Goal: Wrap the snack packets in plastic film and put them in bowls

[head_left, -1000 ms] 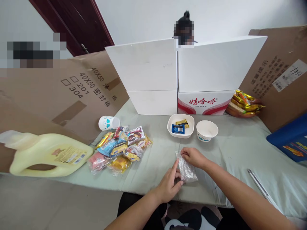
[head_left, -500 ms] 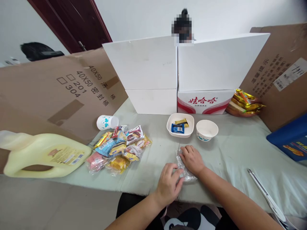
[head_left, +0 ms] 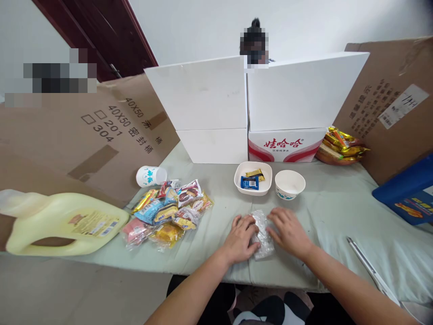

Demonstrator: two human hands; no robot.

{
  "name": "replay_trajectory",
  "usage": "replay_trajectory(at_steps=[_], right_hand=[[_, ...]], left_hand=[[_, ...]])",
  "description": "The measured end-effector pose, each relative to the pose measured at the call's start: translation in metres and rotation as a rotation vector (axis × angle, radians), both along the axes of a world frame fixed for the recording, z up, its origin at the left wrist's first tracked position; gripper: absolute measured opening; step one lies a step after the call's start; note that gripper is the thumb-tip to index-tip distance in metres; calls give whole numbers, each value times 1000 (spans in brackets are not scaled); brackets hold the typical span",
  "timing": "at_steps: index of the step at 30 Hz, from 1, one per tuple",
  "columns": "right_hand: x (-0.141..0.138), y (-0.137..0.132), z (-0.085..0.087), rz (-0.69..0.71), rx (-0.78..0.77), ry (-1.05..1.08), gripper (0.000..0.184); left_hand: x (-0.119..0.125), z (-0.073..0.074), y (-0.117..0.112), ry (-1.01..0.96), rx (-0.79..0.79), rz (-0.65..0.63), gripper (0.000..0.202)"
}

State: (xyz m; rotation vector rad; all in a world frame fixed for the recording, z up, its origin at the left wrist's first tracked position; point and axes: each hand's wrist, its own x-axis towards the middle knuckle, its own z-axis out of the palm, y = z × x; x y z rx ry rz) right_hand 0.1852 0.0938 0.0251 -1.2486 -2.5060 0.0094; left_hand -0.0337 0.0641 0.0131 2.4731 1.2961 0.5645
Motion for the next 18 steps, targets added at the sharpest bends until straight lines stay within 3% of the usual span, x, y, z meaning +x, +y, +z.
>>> replay_trajectory(at_steps=[2, 3, 7, 11, 15, 18], right_hand=[[1, -32, -4, 267, -46, 14, 39], [0, -48, -7, 325, -69, 19, 40], [-2, -90, -18, 264, -123, 47, 28], [0, -98, -20, 240, -103, 99, 37], [0, -95, -13, 316, -151, 128, 9], [-3, -82, -4, 327, -246, 184, 20]], left_hand=[[-1, 3, 1, 9, 2, -20, 30], [-1, 3, 1, 8, 7, -33, 29], [-3, 0, 1, -35, 34, -132, 26], [-3, -1, -1, -61, 32, -182, 27], [-2, 3, -1, -45, -6, -194, 31], [-3, 4, 0, -70, -26, -187, 49]])
